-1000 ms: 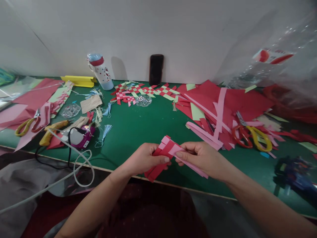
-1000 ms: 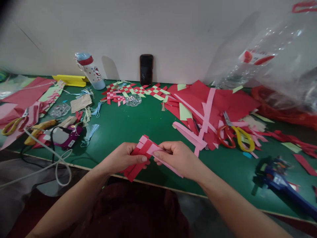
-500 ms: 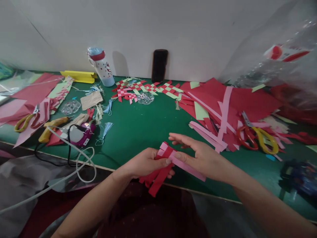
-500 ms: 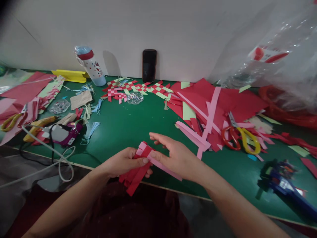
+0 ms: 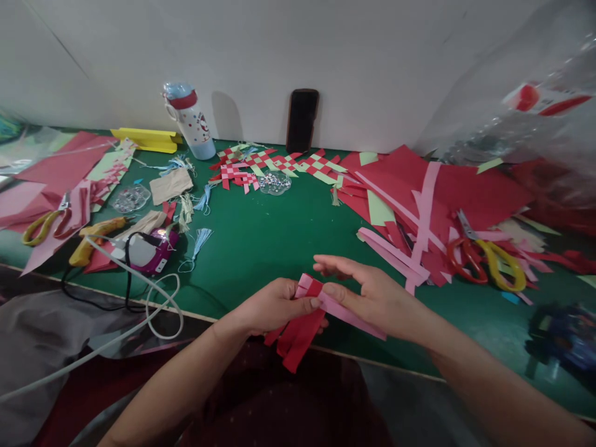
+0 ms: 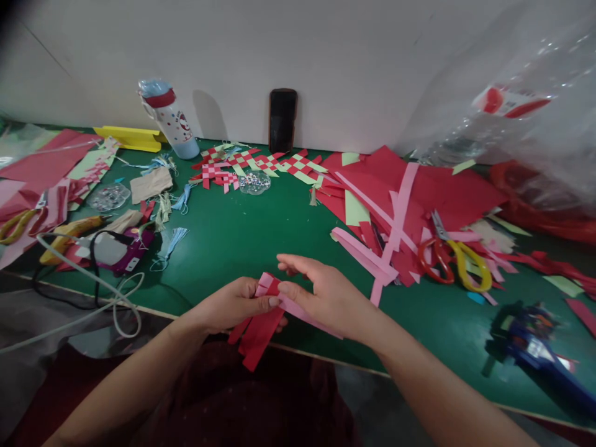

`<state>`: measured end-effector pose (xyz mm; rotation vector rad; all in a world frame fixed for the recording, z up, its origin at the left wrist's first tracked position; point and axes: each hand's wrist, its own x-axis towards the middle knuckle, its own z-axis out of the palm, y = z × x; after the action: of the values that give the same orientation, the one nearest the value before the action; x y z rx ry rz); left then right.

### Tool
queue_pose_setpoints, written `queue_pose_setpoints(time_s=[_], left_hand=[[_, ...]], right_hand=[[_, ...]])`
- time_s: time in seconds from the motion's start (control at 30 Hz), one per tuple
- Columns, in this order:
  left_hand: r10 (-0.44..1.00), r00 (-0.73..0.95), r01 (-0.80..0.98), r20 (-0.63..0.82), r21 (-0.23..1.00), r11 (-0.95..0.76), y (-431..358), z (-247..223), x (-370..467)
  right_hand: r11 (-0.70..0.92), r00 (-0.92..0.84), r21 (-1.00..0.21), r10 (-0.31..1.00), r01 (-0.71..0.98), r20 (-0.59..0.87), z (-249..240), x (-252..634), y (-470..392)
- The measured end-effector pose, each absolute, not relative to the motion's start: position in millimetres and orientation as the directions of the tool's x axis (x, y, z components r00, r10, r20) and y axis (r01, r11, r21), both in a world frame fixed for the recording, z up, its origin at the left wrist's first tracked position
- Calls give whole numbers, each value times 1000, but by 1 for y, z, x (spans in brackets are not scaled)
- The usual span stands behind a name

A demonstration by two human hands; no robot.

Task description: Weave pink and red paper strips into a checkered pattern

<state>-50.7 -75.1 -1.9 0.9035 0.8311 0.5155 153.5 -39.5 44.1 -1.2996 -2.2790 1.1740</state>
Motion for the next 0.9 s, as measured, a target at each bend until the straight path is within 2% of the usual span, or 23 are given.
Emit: queue_pose_setpoints(time_s=[0.13, 0.2, 0.3, 0.43, 0.63, 0.9], left_hand=[[709, 556, -42, -433, 838, 544, -76, -1, -53], [717, 544, -45, -436, 838, 543, -76, 0, -54], [762, 524, -4, -381, 894, 449, -75, 2, -56], [864, 417, 30, -281, 955, 296, -69, 5, -56], [890, 333, -38, -312, 939, 343, -66, 1, -53], [919, 253, -21, -301, 948, 317, -69, -5, -52]], right_hand=[[100, -536, -766, 772, 635, -343, 43, 155, -36], [62, -521, -757, 762, 650, -385, 42, 156, -35], [39, -504, -763, 773, 645, -386, 39, 156, -35], [17, -502, -767, 765, 641, -403, 40, 153, -36], [23, -500, -757, 764, 653, -408, 40, 151, -35], [52, -506, -750, 768, 659, -392, 37, 152, -33]])
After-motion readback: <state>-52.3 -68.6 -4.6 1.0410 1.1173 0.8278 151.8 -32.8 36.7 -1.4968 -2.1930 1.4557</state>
